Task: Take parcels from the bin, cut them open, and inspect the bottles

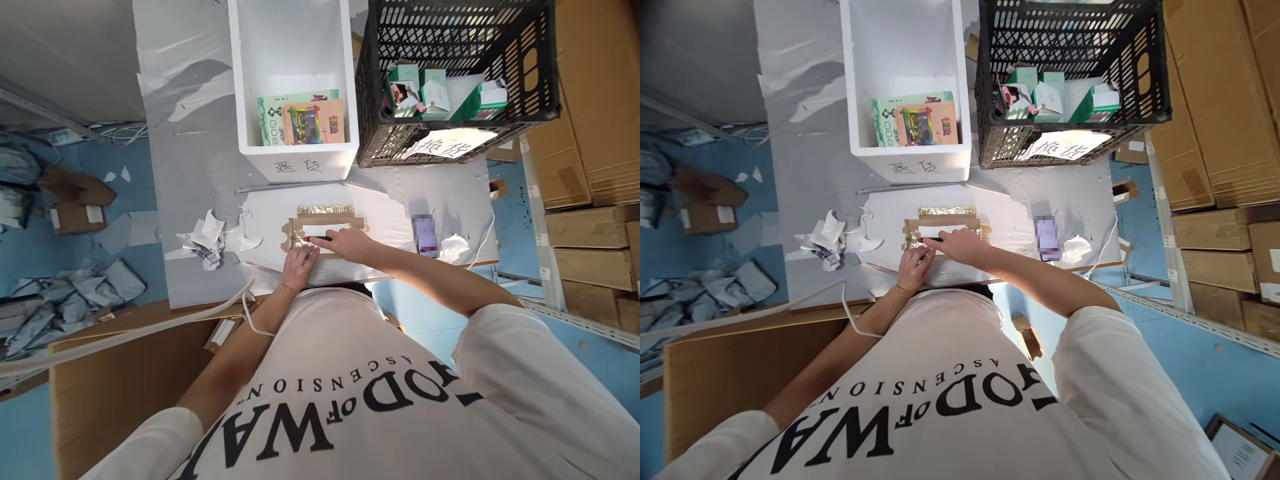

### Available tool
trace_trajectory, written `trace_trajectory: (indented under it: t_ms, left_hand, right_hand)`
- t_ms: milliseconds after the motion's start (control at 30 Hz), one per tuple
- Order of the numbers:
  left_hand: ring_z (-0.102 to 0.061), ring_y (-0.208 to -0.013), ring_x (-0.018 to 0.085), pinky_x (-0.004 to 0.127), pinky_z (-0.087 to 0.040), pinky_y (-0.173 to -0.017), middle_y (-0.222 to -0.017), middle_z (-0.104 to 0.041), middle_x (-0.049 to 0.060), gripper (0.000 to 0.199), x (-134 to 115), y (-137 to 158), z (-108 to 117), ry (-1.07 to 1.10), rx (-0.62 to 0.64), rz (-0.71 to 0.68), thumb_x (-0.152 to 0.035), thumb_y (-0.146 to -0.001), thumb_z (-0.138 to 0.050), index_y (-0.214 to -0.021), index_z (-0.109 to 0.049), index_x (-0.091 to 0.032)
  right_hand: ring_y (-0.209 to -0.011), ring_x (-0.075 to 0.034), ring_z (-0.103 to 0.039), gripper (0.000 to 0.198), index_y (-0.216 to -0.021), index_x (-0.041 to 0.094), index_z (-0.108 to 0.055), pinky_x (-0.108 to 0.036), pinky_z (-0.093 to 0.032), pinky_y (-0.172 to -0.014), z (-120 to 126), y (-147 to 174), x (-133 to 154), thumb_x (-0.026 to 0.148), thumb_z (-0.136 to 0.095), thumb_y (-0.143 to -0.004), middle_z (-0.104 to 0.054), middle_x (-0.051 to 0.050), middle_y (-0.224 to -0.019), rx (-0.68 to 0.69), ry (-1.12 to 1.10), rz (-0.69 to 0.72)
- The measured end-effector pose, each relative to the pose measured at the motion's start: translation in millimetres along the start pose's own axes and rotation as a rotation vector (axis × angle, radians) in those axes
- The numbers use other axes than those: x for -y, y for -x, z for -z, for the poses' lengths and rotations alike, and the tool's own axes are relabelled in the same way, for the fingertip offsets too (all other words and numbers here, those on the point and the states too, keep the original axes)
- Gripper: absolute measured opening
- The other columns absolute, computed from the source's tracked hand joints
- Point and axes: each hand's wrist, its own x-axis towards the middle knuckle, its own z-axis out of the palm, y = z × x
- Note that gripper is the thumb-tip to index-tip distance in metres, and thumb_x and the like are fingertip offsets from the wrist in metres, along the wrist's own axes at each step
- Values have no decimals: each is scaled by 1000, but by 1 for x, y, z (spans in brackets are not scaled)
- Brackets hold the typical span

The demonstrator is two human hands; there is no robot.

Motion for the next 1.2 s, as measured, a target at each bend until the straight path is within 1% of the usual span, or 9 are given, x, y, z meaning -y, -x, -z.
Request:
trace_trajectory:
  t_ms: [200, 367, 567, 667, 767, 933, 1000, 1100, 1200]
  left_hand:
    - [-60, -115, 26, 46, -48, -93, -110, -69, 13, 33, 2, 2, 0, 114, 118, 92, -26, -96, -48, -127, -60, -26]
    - [-61, -116, 27, 47, -48, -94, -113, -68, 14, 34, 2, 3, -1, 136, 150, 129, -30, -96, -49, -129, -59, -27]
    - [-63, -111, 26, 46, -49, -91, -109, -70, 13, 29, 0, 1, -2, 109, 132, 138, -28, -96, -49, -121, -64, -25]
    - [-63, -108, 26, 44, -49, -89, -107, -70, 13, 27, -1, 0, -3, 110, 114, 127, -26, -96, -49, -118, -65, -24]
    - [-62, -109, 26, 44, -48, -89, -107, -70, 13, 28, -1, 0, -2, 144, 125, 142, -27, -95, -49, -119, -64, -25]
    - [-60, -109, 27, 43, -46, -89, -107, -68, 13, 31, -4, -5, 7, 122, 141, 122, -27, -95, -48, -122, -63, -24]
    - [-59, -108, 27, 43, -44, -89, -108, -67, 14, 32, -7, -10, 14, 123, 182, 125, -29, -94, -47, -122, -62, -23]
    - [-57, -102, 30, 47, -41, -90, -103, -65, 14, 35, -13, -23, 27, 94, 284, 142, -42, -91, -52, -116, -64, -21]
    - [-55, -100, 33, 52, -37, -93, -99, -63, 16, 49, -16, -45, 35, 43, 348, 148, -61, -82, -57, -107, -65, -20]
  right_hand:
    - [-78, -18, -64, 59, -153, 33, -22, -28, -33, -61, 5, 3, -2, 14, -30, -97, -60, -14, -117, -3, 22, -10]
    - [-77, -18, -63, 57, -151, 33, -27, -28, -34, -63, 20, 14, -6, 14, -32, -98, -64, -12, -109, 69, 65, -6]
    - [-69, -15, -60, 61, -146, 32, -39, -27, -33, -60, 18, 68, -32, 7, -45, -91, -64, -12, -105, 152, -28, -169]
    - [-60, -12, -56, 72, -148, 36, -34, -26, -31, -56, 11, 97, -47, 1, -46, -86, -64, -10, -101, 223, -15, -231]
    - [-59, -11, -55, 80, -150, 39, -29, -26, -28, -53, 4, 114, -54, -2, -44, -83, -64, -9, -102, 222, 52, -243]
    - [-62, -13, -56, 77, -149, 43, -31, -24, -31, -51, -15, 145, -65, 2, -44, -85, -65, -6, -101, 92, -74, -248]
    - [-66, -14, -58, 65, -148, 40, -34, -25, -38, -53, -31, 160, -68, 11, -41, -91, -66, -5, -99, -69, -266, -326]
    - [-66, -15, -59, 52, -150, 26, -34, -29, -48, -61, -63, 166, -56, 26, -31, -98, -67, -5, -93, -360, -677, -497]
    - [-59, -14, -58, 56, -151, 19, -32, -30, -52, -58, -94, 149, -27, 36, -32, -98, -67, -4, -84, -476, -1041, -604]
